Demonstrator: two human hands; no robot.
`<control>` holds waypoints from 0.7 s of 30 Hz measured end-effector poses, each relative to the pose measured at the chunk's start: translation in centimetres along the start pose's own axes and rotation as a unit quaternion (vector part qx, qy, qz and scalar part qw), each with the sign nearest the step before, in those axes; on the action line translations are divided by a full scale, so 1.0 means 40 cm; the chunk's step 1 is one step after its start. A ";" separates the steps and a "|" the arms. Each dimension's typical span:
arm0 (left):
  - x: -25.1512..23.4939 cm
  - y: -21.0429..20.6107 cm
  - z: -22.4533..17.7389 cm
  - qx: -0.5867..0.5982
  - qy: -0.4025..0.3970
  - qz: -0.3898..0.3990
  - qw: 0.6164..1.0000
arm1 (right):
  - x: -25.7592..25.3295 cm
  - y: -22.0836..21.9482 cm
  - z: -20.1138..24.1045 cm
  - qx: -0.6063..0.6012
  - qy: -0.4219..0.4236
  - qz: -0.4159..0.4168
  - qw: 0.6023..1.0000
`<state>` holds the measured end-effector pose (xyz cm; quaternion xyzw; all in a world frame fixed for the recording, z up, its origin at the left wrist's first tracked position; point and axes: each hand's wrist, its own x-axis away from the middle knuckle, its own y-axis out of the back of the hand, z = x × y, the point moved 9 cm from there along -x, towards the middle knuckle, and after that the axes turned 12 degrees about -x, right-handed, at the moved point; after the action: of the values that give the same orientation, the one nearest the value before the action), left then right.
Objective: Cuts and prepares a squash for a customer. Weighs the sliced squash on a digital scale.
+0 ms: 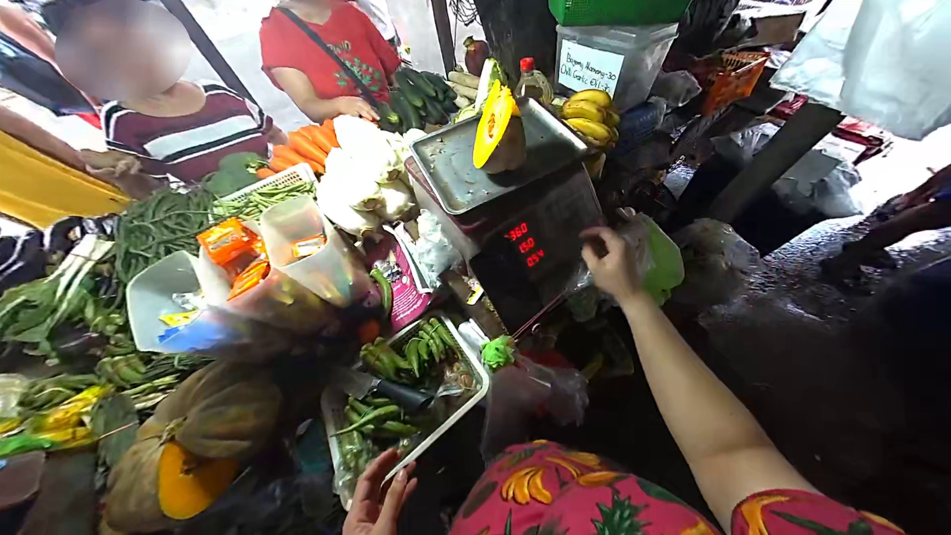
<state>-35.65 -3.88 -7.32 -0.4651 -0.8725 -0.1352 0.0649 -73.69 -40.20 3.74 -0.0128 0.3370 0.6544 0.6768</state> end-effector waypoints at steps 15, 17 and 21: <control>0.015 -0.125 -0.019 -0.053 -0.043 0.050 0.996 | -0.072 -0.024 0.051 0.103 0.053 0.049 0.992; 0.017 -0.117 -0.001 -0.063 -0.036 0.044 0.996 | -0.094 -0.027 0.047 0.106 0.010 0.055 0.993; 0.028 -0.115 0.030 -0.078 -0.017 0.041 0.996 | -0.095 -0.014 0.040 0.033 -0.026 0.064 0.997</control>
<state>-40.10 -5.08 -8.99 -0.5061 -0.8405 -0.1921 0.0195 -72.18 -42.87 6.55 0.0480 0.3407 0.6851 0.6421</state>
